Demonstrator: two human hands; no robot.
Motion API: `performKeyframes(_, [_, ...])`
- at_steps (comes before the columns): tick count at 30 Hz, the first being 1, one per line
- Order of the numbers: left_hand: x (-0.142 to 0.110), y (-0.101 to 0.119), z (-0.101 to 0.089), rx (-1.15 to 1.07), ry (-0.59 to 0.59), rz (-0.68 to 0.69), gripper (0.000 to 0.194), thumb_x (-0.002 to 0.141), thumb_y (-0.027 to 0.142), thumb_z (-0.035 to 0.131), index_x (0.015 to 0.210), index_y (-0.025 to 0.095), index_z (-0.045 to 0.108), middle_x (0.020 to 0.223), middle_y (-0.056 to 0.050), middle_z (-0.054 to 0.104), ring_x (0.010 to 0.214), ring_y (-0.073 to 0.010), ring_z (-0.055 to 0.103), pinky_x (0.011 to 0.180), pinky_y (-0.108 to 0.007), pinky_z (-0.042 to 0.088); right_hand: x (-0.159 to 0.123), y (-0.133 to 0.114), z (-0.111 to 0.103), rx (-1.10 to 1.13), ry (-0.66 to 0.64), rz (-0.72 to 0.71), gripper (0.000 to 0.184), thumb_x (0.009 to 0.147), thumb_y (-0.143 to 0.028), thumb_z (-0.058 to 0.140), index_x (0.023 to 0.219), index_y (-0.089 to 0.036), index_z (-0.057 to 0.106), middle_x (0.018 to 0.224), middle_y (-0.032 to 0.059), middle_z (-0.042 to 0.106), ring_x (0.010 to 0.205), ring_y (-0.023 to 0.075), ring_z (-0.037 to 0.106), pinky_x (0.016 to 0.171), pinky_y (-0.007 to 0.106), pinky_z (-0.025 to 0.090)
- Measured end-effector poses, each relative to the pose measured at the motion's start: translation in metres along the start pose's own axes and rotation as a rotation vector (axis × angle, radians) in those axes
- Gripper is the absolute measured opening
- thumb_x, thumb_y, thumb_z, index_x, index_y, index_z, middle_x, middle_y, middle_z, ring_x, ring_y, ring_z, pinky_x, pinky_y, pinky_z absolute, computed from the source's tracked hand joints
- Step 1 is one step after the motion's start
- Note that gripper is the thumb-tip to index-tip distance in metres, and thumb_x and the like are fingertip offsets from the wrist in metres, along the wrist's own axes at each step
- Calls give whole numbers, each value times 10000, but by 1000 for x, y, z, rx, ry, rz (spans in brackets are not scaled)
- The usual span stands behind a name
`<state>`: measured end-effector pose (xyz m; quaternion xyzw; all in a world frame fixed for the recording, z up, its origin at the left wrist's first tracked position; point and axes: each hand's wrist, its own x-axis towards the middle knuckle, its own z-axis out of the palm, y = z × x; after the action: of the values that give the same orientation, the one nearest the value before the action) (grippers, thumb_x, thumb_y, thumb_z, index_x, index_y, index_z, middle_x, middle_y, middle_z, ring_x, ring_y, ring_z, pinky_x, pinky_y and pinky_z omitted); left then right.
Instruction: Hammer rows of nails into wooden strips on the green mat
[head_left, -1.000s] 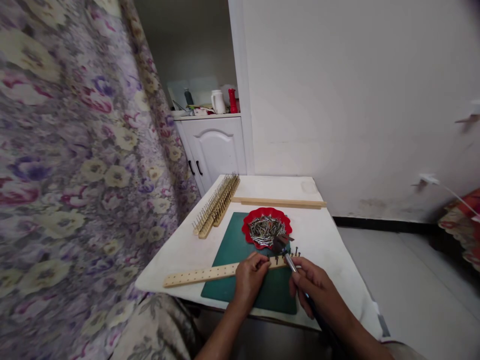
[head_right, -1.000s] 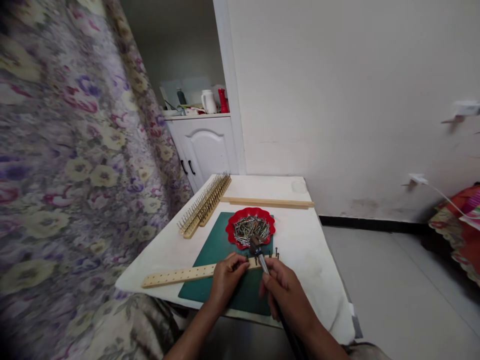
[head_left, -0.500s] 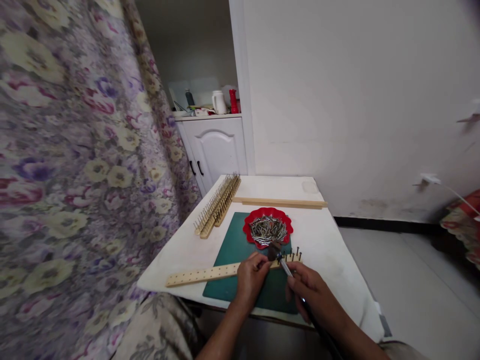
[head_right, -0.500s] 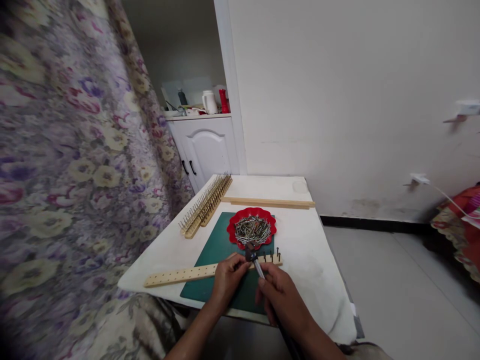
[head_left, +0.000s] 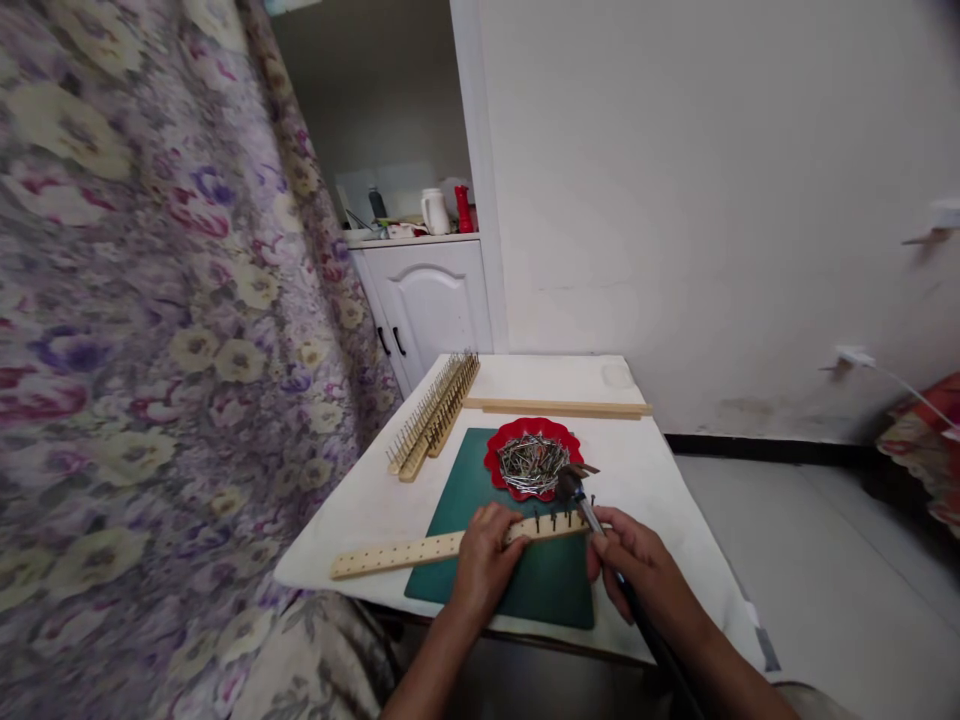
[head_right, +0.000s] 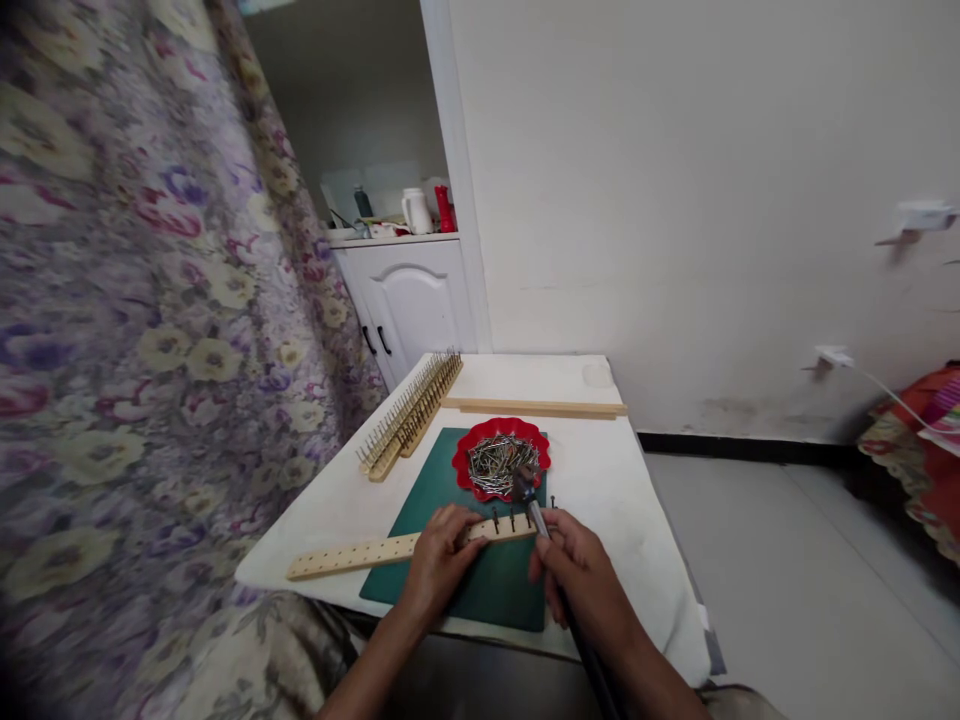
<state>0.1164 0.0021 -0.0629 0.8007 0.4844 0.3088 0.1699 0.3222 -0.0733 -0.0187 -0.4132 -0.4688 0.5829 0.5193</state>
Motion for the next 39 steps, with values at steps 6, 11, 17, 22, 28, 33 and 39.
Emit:
performKeyframes(6, [-12, -17, -16, 216, -63, -22, 290, 761, 231, 607, 1051, 226, 612, 1026, -69, 626, 945, -242, 537, 814, -353, 364, 1, -7, -13, 6, 97, -70, 331, 861, -404, 521, 1077, -154, 507, 644, -22, 604, 292, 45, 402, 292, 164, 287])
performKeyframes(11, [-8, -14, -7, 233, -68, -29, 235, 783, 211, 574, 1014, 221, 614, 996, -63, 629, 938, -238, 539, 790, -341, 357, 3, -8, -16, 11, 142, -71, 357, 840, -431, 543, 1062, -153, 525, 637, -19, 600, 292, 55, 397, 282, 177, 299])
performKeyframes(17, [-5, -3, 2, 237, -77, -29, 234, 779, 203, 580, 1010, 220, 615, 996, -62, 627, 937, -244, 535, 793, -352, 359, 4, -7, -18, 37, 131, -71, 367, 850, -417, 544, 1096, -145, 517, 649, -13, 609, 296, 45, 405, 281, 163, 293])
performKeyframes(22, [0, 4, -10, 180, -36, 28, 203, 843, 264, 518, 1014, 213, 614, 987, -74, 624, 936, -240, 539, 808, -358, 384, 1, -14, -17, 52, 153, -82, 351, 853, -407, 547, 1091, -150, 521, 649, -13, 604, 304, 46, 399, 292, 167, 293])
performKeyframes(28, [61, 15, -6, 108, -86, 120, 178, 849, 187, 460, 896, 193, 632, 921, -73, 616, 891, -201, 555, 782, -294, 412, 2, -15, -21, 48, 191, -69, 372, 832, -442, 559, 1066, -155, 530, 649, -12, 599, 294, 56, 396, 283, 182, 288])
performKeyframes(33, [109, 10, 21, 243, -175, 4, 146, 714, 79, 544, 781, 176, 631, 868, -73, 636, 847, -215, 580, 696, -270, 395, 3, -12, -22, 56, 168, -66, 392, 838, -437, 547, 1103, -150, 513, 655, -9, 608, 292, 52, 403, 288, 175, 273])
performKeyframes(39, [118, 4, 31, 273, -190, -17, 130, 684, 63, 545, 697, 179, 602, 774, -54, 629, 749, -201, 585, 622, -244, 368, 3, -14, -23, 59, 161, -69, 373, 847, -408, 536, 1109, -145, 509, 658, -14, 606, 286, 38, 400, 287, 162, 269])
